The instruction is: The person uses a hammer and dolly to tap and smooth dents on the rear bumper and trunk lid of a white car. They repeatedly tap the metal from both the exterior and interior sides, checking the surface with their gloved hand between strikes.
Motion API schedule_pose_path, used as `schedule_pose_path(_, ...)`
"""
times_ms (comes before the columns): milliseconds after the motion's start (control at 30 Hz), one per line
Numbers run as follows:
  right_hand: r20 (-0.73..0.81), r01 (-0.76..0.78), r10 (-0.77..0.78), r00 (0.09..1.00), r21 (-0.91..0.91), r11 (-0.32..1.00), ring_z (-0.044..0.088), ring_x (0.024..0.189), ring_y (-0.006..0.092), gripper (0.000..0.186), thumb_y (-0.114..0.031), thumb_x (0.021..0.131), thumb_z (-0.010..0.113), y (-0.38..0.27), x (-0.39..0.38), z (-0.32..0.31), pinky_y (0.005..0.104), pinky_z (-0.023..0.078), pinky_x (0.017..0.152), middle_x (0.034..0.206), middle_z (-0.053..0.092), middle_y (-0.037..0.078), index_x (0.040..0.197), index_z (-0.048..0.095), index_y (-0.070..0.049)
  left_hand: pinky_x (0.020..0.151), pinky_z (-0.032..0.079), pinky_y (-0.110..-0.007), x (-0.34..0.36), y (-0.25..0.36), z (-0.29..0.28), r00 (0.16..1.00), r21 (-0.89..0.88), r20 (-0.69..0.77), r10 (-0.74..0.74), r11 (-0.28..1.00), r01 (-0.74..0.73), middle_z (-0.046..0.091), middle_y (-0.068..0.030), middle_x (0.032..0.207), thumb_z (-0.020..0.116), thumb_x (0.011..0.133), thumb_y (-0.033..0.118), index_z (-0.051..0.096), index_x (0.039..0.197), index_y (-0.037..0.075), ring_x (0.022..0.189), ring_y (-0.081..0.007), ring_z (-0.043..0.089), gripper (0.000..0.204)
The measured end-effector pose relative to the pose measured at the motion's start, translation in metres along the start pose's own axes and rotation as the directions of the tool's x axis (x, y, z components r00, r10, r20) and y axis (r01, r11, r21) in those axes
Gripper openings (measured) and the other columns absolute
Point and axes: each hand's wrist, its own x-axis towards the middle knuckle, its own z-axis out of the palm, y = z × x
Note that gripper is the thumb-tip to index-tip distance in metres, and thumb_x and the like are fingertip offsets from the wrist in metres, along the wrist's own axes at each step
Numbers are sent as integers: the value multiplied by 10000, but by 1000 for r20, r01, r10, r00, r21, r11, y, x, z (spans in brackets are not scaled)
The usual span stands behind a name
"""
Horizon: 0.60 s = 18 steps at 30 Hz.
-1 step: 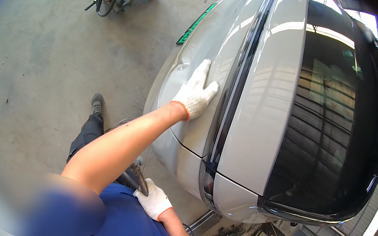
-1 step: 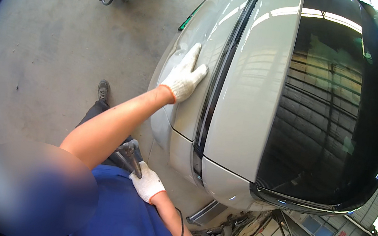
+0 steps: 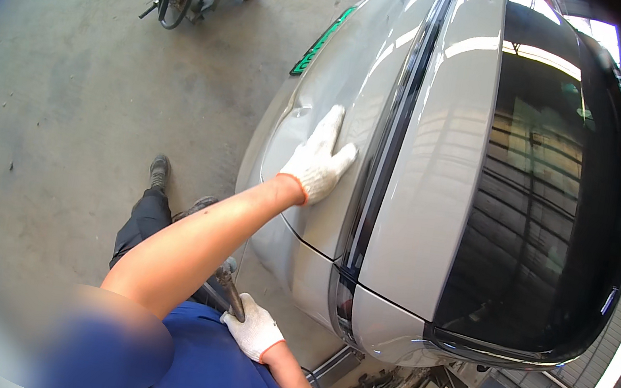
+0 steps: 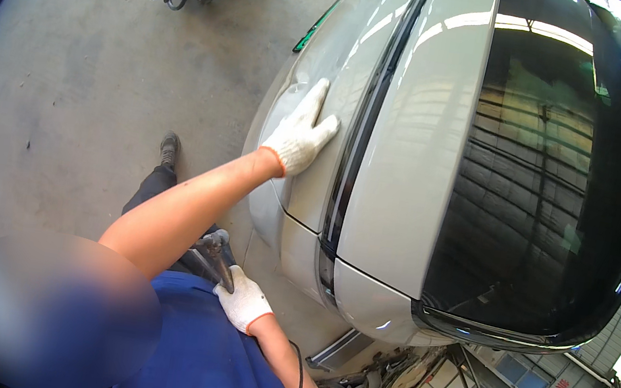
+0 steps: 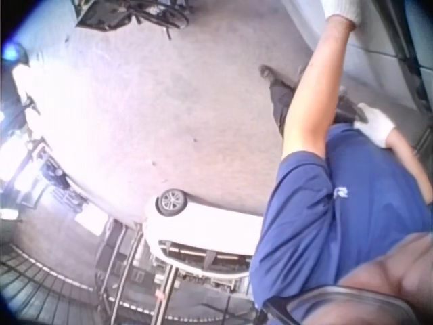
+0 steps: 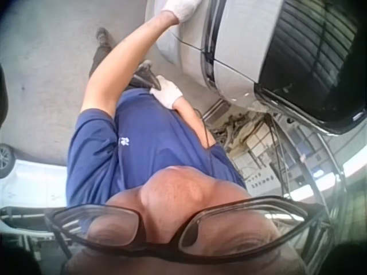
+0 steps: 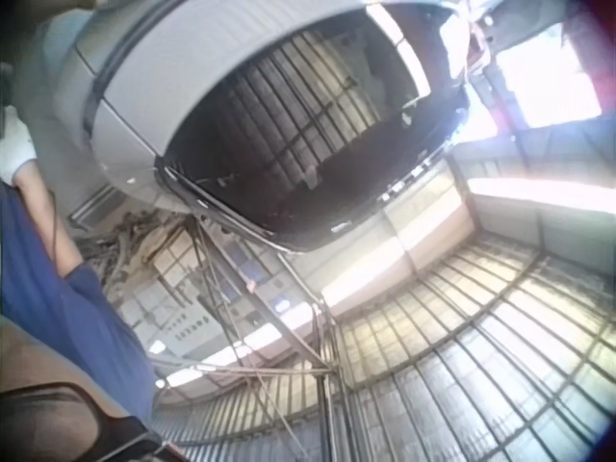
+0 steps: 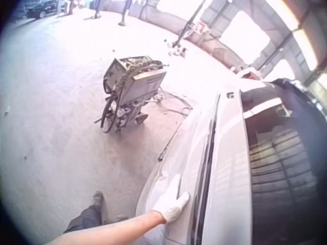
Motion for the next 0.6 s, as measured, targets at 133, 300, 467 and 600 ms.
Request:
schedule_pose_path(133,-37,3,-3,999,-17,1000,661,1085,538,390,-325,1002,667,-15,8,2,567,516,953,1090,713,336,1235,568,-28,1292,305,-404,-40,-1,-48,933,78,343,-108,993,87,335,-239,1732,539,1048,433,251,1702,31,1572,-393,374,820)
schedule_pose_path(300,-55,-56,56,997,-4,998,666,1082,531,375,-329,980,658,-63,17,-1,558,518,956,1076,717,323,1190,574,-30,1098,504,-435,-73,0,-167,717,188,692,-87,980,-63,719,-190,1353,520,1044,355,672,1381,60,1238,-390,664,472)
schedule_pose_path(467,-169,-50,52,984,15,999,671,1065,507,382,-392,964,682,-114,31,2,539,525,923,1061,710,281,1101,587,-48,1039,530,-451,-96,-28,-284,908,380,323,-266,915,133,728,-214,1261,528,1053,318,705,1266,42,1192,-400,678,391)
schedule_pose_path(600,-231,-16,41,972,108,994,679,1056,472,371,-395,975,690,-184,39,0,509,528,927,1054,715,252,1096,591,-59,1032,540,-433,-106,-62,-351,844,345,287,-454,870,351,720,-206,1317,556,1082,379,657,1381,42,1188,-347,706,462)
